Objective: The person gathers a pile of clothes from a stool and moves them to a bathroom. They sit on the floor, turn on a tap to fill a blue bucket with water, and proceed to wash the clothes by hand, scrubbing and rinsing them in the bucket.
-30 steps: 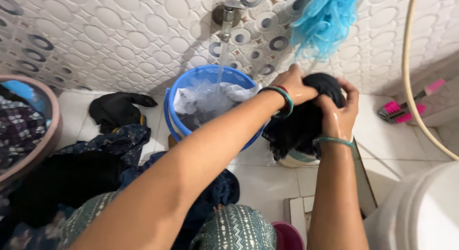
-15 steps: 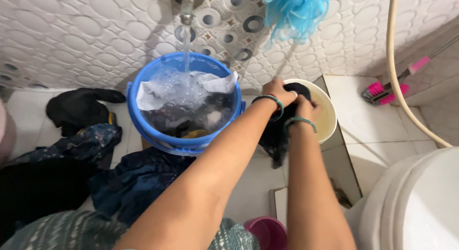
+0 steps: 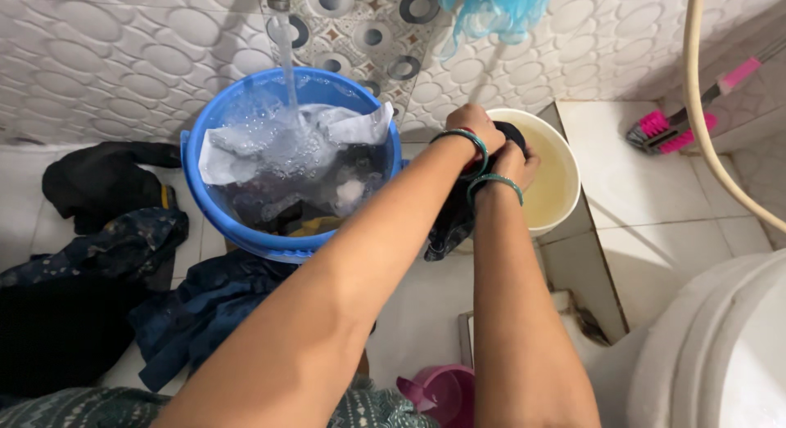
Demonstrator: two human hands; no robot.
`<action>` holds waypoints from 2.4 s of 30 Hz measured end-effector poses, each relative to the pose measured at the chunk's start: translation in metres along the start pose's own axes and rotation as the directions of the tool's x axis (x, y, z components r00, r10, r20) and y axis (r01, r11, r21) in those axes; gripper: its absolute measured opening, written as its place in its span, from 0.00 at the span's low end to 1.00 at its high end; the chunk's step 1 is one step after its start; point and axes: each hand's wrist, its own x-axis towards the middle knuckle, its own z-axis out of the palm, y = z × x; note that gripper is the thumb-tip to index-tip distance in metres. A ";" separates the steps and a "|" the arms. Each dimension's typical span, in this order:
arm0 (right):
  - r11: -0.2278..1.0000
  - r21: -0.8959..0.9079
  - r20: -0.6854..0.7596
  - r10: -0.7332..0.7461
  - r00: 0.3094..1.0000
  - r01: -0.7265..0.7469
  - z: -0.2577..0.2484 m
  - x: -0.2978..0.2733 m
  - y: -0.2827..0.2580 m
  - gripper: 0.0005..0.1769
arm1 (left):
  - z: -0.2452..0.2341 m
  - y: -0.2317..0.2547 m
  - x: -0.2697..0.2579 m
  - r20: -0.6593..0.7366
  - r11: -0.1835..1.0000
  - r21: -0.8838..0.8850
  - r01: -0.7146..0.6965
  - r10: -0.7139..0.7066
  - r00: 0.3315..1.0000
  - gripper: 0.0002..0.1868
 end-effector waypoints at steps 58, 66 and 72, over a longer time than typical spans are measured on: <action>0.165 -0.390 0.671 0.725 0.157 0.906 0.107 -0.203 0.068 0.27 | -0.256 -0.223 -0.092 0.282 0.673 0.740 0.008 -0.321 0.904 0.27; 0.261 -0.300 0.898 0.402 0.179 0.918 0.132 -0.211 -0.048 0.24 | -0.303 -0.177 -0.122 0.332 0.854 0.521 -0.010 -0.192 0.924 0.27; 0.158 -0.257 0.966 0.073 0.248 0.953 0.130 -0.210 -0.111 0.24 | -0.303 -0.178 -0.123 -0.217 0.972 0.105 -0.211 0.230 0.949 0.20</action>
